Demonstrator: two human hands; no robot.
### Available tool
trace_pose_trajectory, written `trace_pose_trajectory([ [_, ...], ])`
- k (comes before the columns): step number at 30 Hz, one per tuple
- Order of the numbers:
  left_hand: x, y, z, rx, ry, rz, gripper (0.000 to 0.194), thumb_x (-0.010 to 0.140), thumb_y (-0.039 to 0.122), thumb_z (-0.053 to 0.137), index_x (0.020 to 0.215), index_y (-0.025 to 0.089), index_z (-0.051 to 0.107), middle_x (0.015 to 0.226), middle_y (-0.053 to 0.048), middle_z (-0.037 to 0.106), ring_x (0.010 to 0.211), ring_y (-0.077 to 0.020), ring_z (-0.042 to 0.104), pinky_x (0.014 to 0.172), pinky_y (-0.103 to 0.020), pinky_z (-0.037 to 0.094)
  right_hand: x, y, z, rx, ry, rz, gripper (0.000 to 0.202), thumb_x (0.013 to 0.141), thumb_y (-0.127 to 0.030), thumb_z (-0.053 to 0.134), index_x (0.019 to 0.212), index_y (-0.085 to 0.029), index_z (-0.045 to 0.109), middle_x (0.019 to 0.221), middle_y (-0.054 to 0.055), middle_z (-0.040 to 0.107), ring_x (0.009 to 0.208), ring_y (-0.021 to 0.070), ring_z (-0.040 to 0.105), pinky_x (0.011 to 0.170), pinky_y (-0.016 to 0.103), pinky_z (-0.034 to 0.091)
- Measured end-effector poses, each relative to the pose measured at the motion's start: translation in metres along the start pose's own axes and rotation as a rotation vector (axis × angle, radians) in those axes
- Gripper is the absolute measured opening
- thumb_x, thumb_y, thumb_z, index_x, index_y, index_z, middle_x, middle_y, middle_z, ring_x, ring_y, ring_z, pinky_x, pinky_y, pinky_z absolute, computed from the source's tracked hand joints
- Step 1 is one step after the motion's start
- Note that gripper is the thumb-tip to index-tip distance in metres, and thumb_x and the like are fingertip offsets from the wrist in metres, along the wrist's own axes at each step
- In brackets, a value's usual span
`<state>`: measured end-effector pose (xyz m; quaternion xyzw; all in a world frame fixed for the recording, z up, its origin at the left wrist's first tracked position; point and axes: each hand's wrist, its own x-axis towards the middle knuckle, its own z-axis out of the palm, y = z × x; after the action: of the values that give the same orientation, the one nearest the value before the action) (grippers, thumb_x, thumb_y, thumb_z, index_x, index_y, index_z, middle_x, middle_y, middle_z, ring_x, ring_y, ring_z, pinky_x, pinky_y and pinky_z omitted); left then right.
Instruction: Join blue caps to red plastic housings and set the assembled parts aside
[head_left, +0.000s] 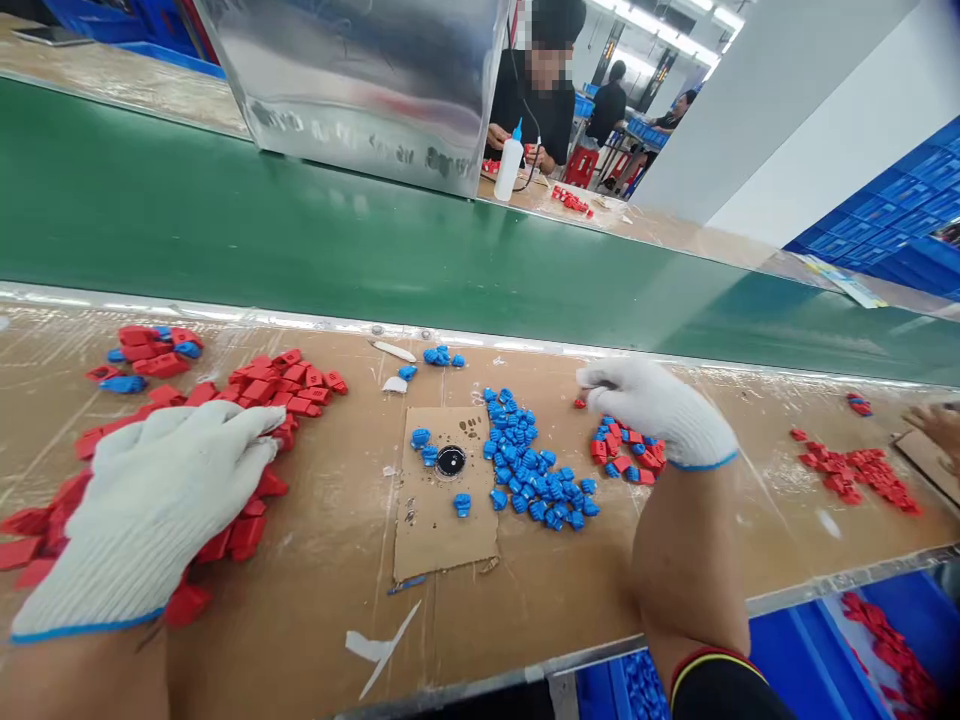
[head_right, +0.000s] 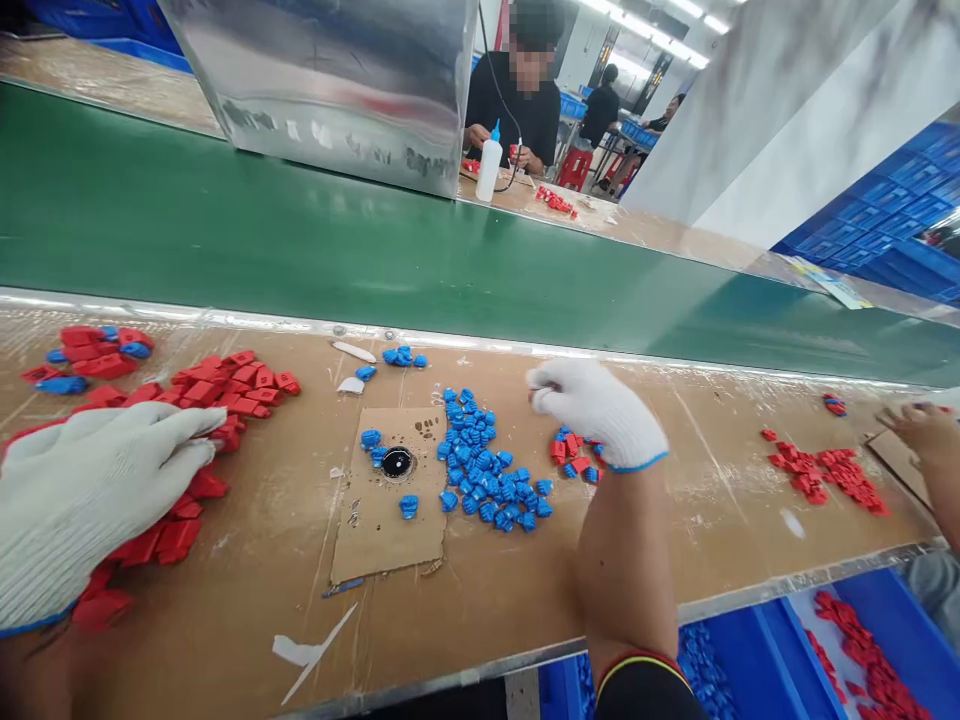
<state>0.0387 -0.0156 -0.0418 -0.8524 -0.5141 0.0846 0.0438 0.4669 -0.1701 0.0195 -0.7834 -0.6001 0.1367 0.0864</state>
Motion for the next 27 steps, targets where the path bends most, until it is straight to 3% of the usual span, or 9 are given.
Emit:
trace_pose_trajectory([
  [3,-0.001,-0.001,0.001,-0.034,0.138,0.026,0.038,0.104,0.034,0.043,0.117,0.023,0.076,0.107,-0.013,0.079,0.095,-0.036,0.067,0.07,-0.033,0.032,0.026,-0.029,0.029,-0.137,-0.243,-0.068,0.005,0.078,-0.017,0.06,0.077,-0.022,0.06,0.081,0.001,0.065,0.075,0.0171,0.053,0.068,0.031,0.037],
  [6,-0.003,0.003,-0.004,-0.219,0.176,-0.034,0.02,0.099,0.036,0.053,0.104,0.024,0.069,0.09,-0.006,0.071,0.087,-0.0337,0.063,0.07,-0.033,0.032,0.045,-0.041,0.052,-0.186,-0.312,-0.024,0.011,0.079,-0.018,0.065,0.07,-0.022,0.058,0.076,0.002,0.062,0.068,0.0164,0.048,0.063,0.032,0.03],
  [8,-0.006,0.01,-0.007,-0.458,0.157,-0.13,0.018,0.097,0.035,0.057,0.108,0.024,0.066,0.088,-0.003,0.069,0.081,-0.0299,0.061,0.071,-0.034,0.035,0.05,-0.039,0.06,-0.201,-0.34,-0.007,0.015,0.079,-0.019,0.065,0.067,-0.021,0.057,0.071,0.002,0.06,0.065,0.016,0.046,0.062,0.032,0.028],
  [12,-0.016,0.028,-0.004,-0.925,0.225,-0.26,0.024,0.089,0.028,0.068,0.113,0.024,0.066,0.107,0.0,0.074,0.083,-0.0226,0.064,0.084,-0.037,0.046,0.051,-0.031,0.064,-0.213,-0.343,-0.002,0.01,0.071,-0.014,0.065,0.07,-0.022,0.058,0.07,0.0,0.057,0.063,0.0152,0.042,0.061,0.032,0.027],
  [17,-0.018,0.043,0.009,-1.474,0.315,-0.104,0.011,0.094,0.026,0.069,0.095,0.022,0.059,0.093,0.0,0.07,0.08,-0.017,0.063,0.076,-0.033,0.049,0.042,-0.021,0.046,-0.182,-0.221,-0.053,0.01,0.072,-0.014,0.059,0.079,-0.022,0.058,0.078,0.0,0.057,0.072,0.0165,0.046,0.067,0.031,0.035],
  [19,-0.016,0.048,0.012,-1.547,0.305,-0.086,0.012,0.098,0.029,0.066,0.092,0.021,0.061,0.087,0.0,0.069,0.075,-0.0153,0.062,0.074,-0.033,0.049,0.035,-0.022,0.038,-0.062,-0.131,-0.143,0.013,0.073,-0.014,0.057,0.084,-0.021,0.06,0.083,0.001,0.06,0.077,0.0178,0.051,0.072,0.032,0.042],
  [22,-0.015,0.058,0.015,-1.702,0.24,-0.057,0.013,0.101,0.033,0.066,0.104,0.02,0.067,0.091,-0.002,0.073,0.077,-0.0157,0.064,0.078,-0.035,0.053,0.023,-0.042,0.035,0.253,-0.027,-0.436,0.016,0.074,-0.013,0.06,0.088,-0.022,0.063,0.087,0.001,0.062,0.08,0.0184,0.056,0.074,0.033,0.048],
  [24,-0.015,0.064,0.019,-1.838,0.2,-0.048,0.022,0.099,0.036,0.071,0.114,0.021,0.067,0.096,-0.004,0.075,0.079,-0.0161,0.066,0.08,-0.035,0.056,0.016,-0.066,0.041,0.361,-0.029,-0.639,0.018,0.077,-0.009,0.06,0.087,-0.023,0.064,0.089,0.001,0.063,0.081,0.0178,0.057,0.076,0.033,0.05],
  [27,-0.013,0.073,0.023,-1.946,0.153,-0.062,0.029,0.09,0.038,0.081,0.108,0.02,0.067,0.1,-0.006,0.077,0.083,-0.0159,0.068,0.081,-0.032,0.058,0.011,-0.101,0.057,0.356,-0.061,-0.822,0.026,0.08,-0.003,0.054,0.089,-0.024,0.066,0.094,0.003,0.065,0.088,0.0183,0.06,0.082,0.033,0.052],
])
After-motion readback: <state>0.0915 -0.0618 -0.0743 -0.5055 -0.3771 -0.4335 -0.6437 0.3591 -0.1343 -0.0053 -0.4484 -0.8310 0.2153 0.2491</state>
